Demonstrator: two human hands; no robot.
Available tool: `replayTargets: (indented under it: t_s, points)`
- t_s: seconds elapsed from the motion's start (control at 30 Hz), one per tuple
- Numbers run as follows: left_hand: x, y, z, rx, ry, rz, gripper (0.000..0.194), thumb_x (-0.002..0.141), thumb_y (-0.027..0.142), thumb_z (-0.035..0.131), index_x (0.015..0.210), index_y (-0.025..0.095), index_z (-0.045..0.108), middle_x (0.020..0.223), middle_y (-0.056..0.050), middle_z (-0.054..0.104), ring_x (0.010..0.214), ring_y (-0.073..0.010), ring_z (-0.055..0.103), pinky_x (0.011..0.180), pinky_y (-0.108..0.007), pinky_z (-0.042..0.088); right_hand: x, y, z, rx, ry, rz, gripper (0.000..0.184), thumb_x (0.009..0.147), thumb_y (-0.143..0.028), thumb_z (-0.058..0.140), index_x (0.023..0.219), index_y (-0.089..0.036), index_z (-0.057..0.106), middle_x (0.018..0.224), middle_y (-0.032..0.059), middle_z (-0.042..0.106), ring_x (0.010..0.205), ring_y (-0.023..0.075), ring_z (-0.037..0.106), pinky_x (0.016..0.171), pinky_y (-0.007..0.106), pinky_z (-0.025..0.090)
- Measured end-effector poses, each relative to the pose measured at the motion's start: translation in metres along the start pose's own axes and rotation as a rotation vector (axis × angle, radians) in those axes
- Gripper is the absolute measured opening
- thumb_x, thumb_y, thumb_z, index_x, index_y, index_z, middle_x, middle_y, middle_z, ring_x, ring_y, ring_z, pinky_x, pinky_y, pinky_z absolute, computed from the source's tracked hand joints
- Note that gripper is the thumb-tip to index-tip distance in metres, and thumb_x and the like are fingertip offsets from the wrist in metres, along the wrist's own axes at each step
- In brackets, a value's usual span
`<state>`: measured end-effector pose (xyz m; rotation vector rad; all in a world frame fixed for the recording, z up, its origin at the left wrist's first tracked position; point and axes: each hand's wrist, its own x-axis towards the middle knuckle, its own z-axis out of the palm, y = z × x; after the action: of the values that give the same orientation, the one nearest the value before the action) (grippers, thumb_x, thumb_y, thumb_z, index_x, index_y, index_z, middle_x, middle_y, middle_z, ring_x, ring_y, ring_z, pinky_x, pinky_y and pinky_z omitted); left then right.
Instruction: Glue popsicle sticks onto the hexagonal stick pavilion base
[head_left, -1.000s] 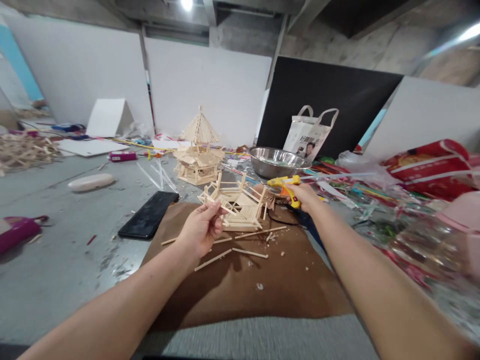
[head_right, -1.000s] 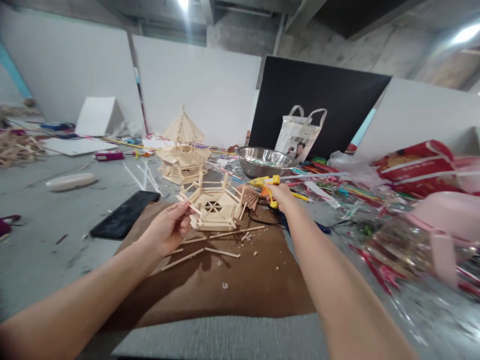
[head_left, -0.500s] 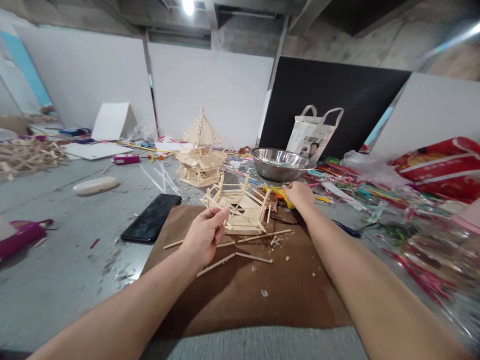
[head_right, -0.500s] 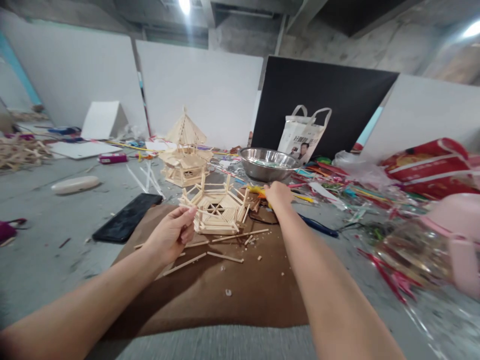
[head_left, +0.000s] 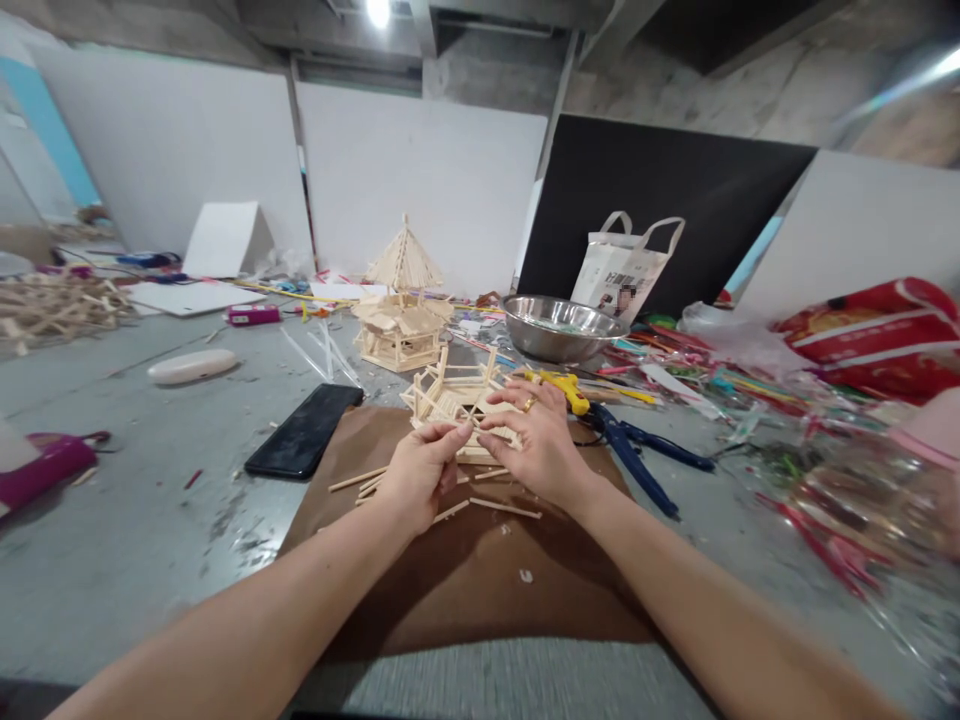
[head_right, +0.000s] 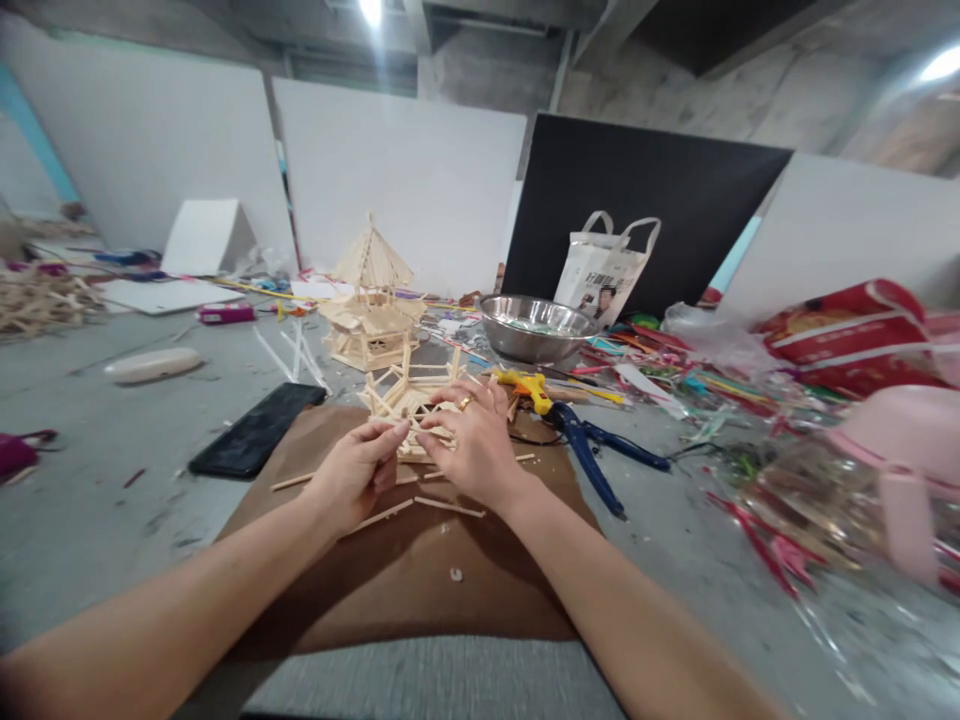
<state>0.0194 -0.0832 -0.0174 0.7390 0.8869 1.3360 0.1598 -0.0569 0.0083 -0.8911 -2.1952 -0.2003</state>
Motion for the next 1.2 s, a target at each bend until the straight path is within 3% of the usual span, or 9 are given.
replayTargets:
  t_s: [0.27,0.53,0.83,1.2]
  points:
    - [0.000,-0.001,-0.001,0.040,-0.022,-0.053,0.026,0.058,0.028,0.066,0.072,0.017,0.047,0.038,0.011,0.035,0.026,-0.0011,0.023,0.029,-0.015,0.014,0.000,0.005,-0.001,0.027,0.009,0.075,0.011,0.072,-0.031,0.055,0.068,-0.024,0.063,0.095,0.0007,0.060,0.106,0.0207,0.041,0.093,0.041,0.020]
    - [0.001,-0.006,-0.003,0.152,0.148,-0.099,0.032,0.060,0.016,0.060,0.082,0.021,0.037,0.040,0.014,0.032,0.025,-0.0008,0.020,0.028,-0.014,0.011,-0.002,0.030,0.000,0.004,-0.056,0.124,0.006,0.067,-0.028,0.059,0.066,-0.024,0.064,0.097,0.0020,0.060,0.108,0.0234,0.039,0.093,0.046,0.018]
    - [0.008,-0.002,-0.008,0.238,0.074,-0.040,0.039,0.062,0.018,0.059,0.096,0.018,0.038,0.038,0.014,0.031,0.023,-0.0017,0.022,0.028,-0.015,0.012,-0.004,0.035,0.005,0.029,-0.116,0.113,0.011,0.068,-0.032,0.058,0.066,-0.023,0.064,0.099,0.0029,0.059,0.110,0.0241,0.037,0.094,0.048,0.016]
    - [0.015,-0.003,-0.010,0.328,0.042,0.001,0.032,0.059,0.030,0.066,0.079,0.018,0.045,0.038,0.012,0.034,0.024,-0.0013,0.023,0.026,-0.015,0.013,-0.004,0.037,0.008,0.021,-0.115,0.104,0.011,0.068,-0.032,0.058,0.066,-0.023,0.064,0.098,0.0028,0.060,0.109,0.0248,0.039,0.092,0.049,0.018]
